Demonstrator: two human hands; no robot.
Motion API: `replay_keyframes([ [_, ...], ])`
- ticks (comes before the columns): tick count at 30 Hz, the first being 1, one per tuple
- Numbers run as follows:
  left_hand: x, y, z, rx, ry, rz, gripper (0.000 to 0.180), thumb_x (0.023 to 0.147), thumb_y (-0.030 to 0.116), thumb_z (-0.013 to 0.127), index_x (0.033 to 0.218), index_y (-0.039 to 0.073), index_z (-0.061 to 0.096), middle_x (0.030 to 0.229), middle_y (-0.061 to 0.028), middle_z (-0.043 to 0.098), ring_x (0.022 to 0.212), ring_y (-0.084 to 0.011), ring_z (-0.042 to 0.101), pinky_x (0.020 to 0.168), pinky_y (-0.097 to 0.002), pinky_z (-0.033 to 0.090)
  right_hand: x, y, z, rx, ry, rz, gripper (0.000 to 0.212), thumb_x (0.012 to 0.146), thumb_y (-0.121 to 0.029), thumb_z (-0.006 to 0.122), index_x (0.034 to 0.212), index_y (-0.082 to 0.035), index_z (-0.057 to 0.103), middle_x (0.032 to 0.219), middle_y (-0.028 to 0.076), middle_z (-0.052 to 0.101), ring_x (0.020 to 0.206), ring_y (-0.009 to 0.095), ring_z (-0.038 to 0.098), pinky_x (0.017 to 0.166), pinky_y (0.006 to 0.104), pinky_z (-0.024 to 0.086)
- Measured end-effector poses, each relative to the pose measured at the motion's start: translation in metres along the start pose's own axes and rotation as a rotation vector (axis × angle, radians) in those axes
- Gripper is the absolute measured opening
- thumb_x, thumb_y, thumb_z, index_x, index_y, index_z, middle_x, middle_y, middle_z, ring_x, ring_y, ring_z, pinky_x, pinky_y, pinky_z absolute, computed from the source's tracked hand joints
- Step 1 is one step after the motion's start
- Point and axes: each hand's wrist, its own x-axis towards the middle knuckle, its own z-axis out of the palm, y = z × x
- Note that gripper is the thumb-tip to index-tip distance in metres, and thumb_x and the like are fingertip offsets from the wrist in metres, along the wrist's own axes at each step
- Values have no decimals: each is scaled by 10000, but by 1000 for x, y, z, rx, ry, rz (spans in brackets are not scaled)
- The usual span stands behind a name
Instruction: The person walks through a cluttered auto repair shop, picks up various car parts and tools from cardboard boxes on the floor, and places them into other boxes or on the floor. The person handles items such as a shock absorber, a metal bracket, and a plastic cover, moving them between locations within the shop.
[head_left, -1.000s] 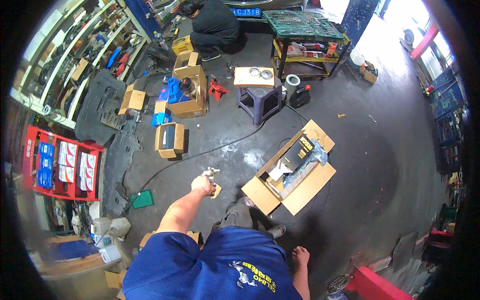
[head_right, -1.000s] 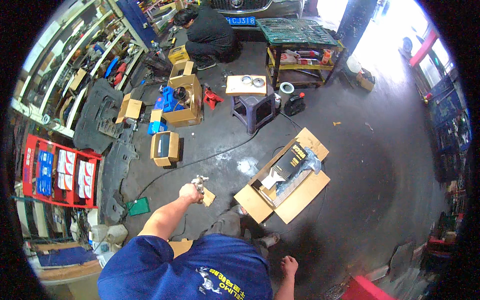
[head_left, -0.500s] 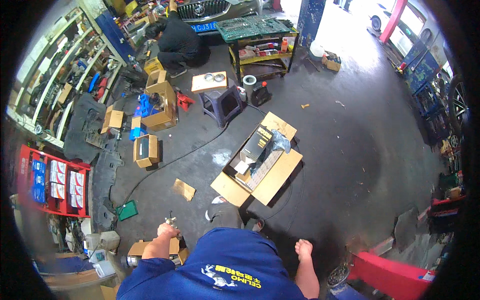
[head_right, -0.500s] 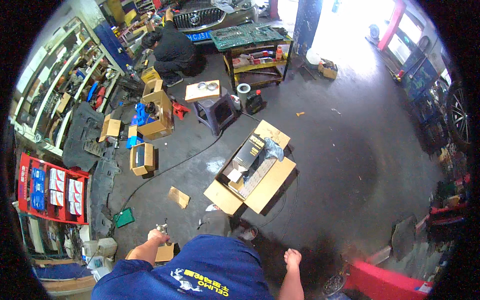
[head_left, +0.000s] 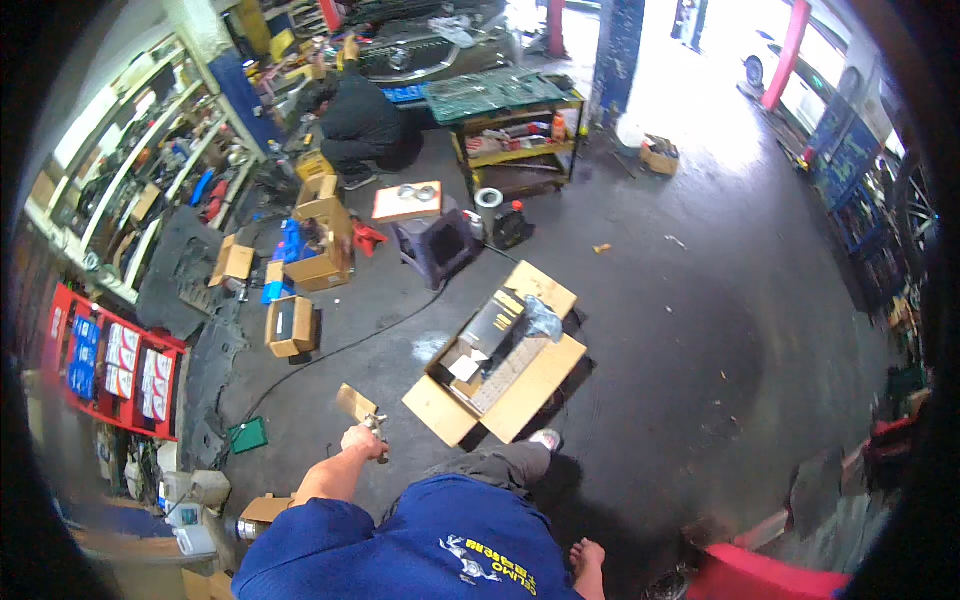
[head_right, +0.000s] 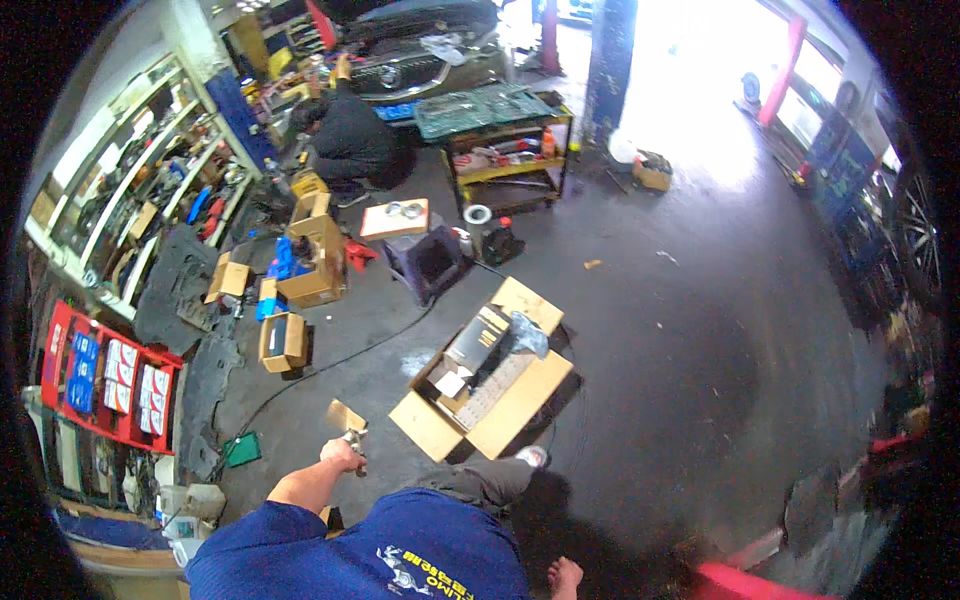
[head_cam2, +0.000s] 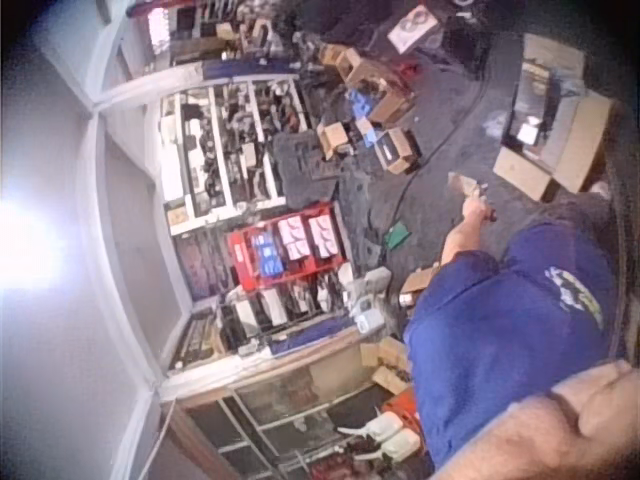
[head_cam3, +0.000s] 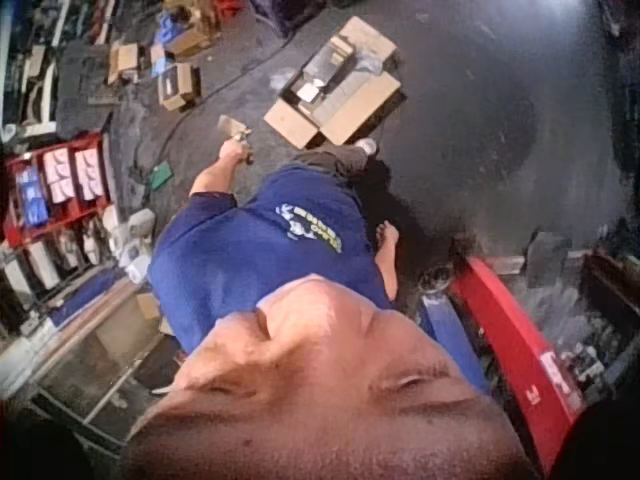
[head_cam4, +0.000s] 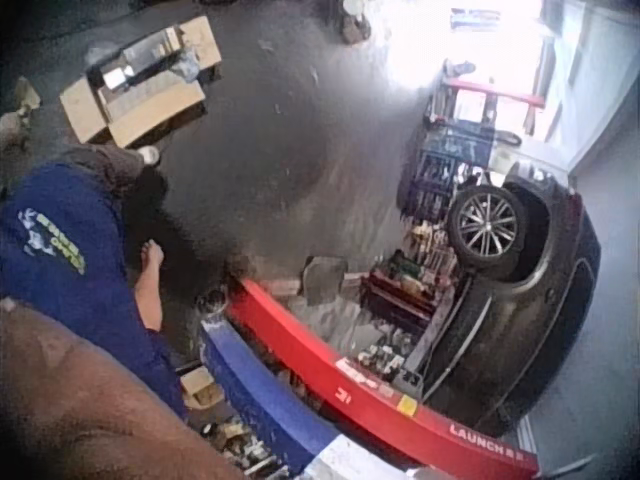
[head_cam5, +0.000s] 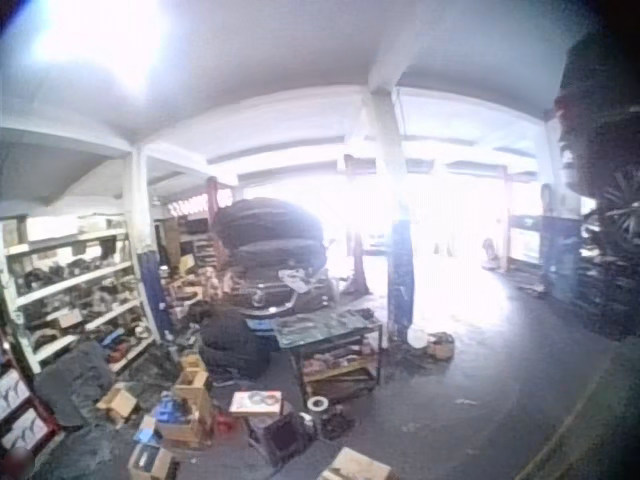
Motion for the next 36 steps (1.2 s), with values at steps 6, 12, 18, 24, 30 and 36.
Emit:
replay_keyframes([
  [6, 10, 147, -3, 5, -46, 73, 573, 669, 475, 908, 1080, 94, 787, 1112, -90, 775, 1031, -219, 748, 906, -357, 602, 18, -76, -40, 124, -65, -195, 148, 1005, -144, 633, 1078, -15, 631, 810, 98, 666, 567, 161, 583, 458, 293, 432],
  [12, -14, 272, -40, 126, -140, 160, 560, 723, 434, 890, 1163, 113, 761, 1149, -79, 764, 1088, -218, 727, 953, -363, 584, 10, -157, -110, -455, -7, -159, 294, 979, -321, 636, 1005, -41, 720, 822, 83, 703, 742, 194, 653, 656, 365, 518],
  [18, -6, 332, -46, 121, -111, 298, 501, 721, 476, 812, 1039, 89, 794, 1026, -111, 781, 973, -250, 751, 902, -373, 593, 54, -250, -141, -193, -1, -19, 276, 983, -307, 651, 941, -52, 747, 794, 68, 699, 690, 205, 638, 628, 381, 514],
  [24, -12, 366, -35, 88, -65, 240, 541, 728, 515, 814, 1049, 81, 788, 1032, -127, 775, 1002, -252, 739, 916, -381, 579, 165, -385, -108, -326, -150, -214, 244, 978, -250, 657, 824, -68, 709, 702, 55, 642, 591, 211, 599, 530, 373, 492],
  [30, -55, 395, -15, -127, -165, -45, 638, 684, 585, 798, 1077, 83, 782, 1075, -114, 776, 1020, -263, 748, 896, -381, 598, 207, -571, -37, -184, -429, -509, 114, 953, -84, 677, 886, 8, 681, 706, 55, 636, 575, 169, 594, 500, 321, 467],
  [36, -83, 471, 12, 144, -270, 36, 629, 798, 591, 667, 1271, 180, 722, 1309, -97, 708, 1200, -235, 682, 1007, -387, 545, 229, -708, -29, -612, -186, -677, 170, 929, -168, 719, 988, -15, 760, 848, 65, 747, 697, 140, 672, 603, 305, 531],
])
